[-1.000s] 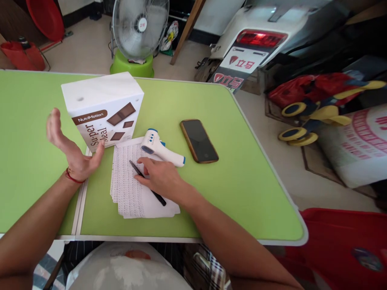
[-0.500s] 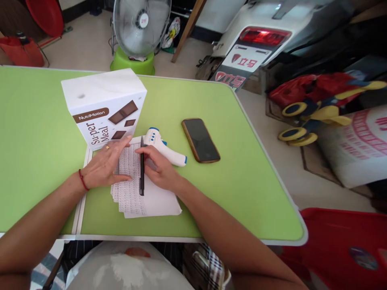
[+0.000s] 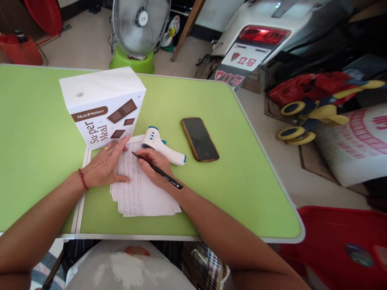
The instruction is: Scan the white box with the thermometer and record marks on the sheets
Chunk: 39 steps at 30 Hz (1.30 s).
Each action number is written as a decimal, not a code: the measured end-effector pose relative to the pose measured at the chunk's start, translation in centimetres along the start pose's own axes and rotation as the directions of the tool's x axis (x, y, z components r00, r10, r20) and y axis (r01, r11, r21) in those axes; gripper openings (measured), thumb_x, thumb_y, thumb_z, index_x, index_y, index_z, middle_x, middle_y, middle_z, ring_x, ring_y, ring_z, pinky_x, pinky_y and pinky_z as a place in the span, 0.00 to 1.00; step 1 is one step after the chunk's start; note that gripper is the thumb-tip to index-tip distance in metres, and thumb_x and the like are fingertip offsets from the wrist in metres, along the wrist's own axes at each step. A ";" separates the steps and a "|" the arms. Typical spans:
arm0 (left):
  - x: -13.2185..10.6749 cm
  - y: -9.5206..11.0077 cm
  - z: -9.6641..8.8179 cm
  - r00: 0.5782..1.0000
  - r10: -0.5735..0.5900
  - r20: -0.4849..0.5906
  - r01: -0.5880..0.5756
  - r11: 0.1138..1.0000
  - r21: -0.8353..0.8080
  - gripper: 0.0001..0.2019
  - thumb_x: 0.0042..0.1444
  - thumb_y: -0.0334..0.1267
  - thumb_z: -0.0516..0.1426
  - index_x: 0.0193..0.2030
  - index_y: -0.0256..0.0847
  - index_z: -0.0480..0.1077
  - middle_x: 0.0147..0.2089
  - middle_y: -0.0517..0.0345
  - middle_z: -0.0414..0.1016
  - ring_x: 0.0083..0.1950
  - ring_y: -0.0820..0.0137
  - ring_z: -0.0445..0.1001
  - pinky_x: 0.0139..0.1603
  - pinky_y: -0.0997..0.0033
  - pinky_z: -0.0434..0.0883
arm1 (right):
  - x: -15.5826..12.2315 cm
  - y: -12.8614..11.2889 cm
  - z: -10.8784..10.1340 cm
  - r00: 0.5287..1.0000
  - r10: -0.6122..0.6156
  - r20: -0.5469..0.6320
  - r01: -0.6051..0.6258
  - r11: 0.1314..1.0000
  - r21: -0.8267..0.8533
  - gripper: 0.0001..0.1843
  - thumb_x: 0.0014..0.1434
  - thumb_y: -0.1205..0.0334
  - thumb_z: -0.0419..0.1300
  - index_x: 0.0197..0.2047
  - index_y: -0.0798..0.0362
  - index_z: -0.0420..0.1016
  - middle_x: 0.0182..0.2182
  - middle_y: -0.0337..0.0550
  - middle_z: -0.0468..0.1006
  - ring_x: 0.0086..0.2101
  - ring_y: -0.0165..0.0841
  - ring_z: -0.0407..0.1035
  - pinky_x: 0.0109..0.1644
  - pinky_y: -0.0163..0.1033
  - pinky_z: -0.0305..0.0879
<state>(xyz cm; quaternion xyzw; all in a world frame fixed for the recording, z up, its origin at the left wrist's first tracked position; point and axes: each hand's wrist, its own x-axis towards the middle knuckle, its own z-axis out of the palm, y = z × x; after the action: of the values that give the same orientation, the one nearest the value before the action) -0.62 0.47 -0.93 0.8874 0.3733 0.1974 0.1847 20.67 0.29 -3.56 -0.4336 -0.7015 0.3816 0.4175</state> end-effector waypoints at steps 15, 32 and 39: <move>-0.1 0.2 -0.2 1.000 0.015 0.008 -0.015 1.000 0.005 0.61 0.45 0.44 0.71 0.73 0.47 0.30 0.51 0.49 0.69 0.53 0.51 0.67 0.54 0.50 0.68 | 0.3 0.3 0.4 0.993 -0.112 0.021 0.114 0.989 -0.092 0.09 0.55 0.65 0.56 0.35 0.51 0.78 0.27 0.38 0.79 0.27 0.30 0.72 0.33 0.37 0.70; -0.1 0.3 -0.1 1.000 0.009 0.026 -0.009 1.000 0.008 0.61 0.46 0.43 0.71 0.73 0.46 0.30 0.51 0.48 0.69 0.54 0.51 0.66 0.54 0.51 0.68 | 0.0 0.1 0.4 1.000 -0.031 -0.007 0.030 0.995 -0.094 0.09 0.53 0.66 0.57 0.34 0.51 0.78 0.27 0.39 0.81 0.26 0.30 0.72 0.32 0.36 0.70; -0.1 0.2 -0.1 0.999 0.017 0.028 -0.017 1.000 0.010 0.60 0.47 0.44 0.70 0.73 0.46 0.29 0.51 0.49 0.69 0.54 0.51 0.66 0.53 0.51 0.68 | 0.1 0.2 0.4 1.000 -0.008 -0.015 0.005 0.989 -0.146 0.09 0.52 0.67 0.57 0.34 0.51 0.79 0.28 0.39 0.81 0.28 0.31 0.73 0.34 0.37 0.71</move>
<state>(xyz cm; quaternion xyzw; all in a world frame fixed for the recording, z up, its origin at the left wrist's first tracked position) -0.64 0.30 -0.79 0.8943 0.3640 0.1845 0.1838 20.34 0.41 -3.85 -0.4637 -0.7257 0.3245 0.3912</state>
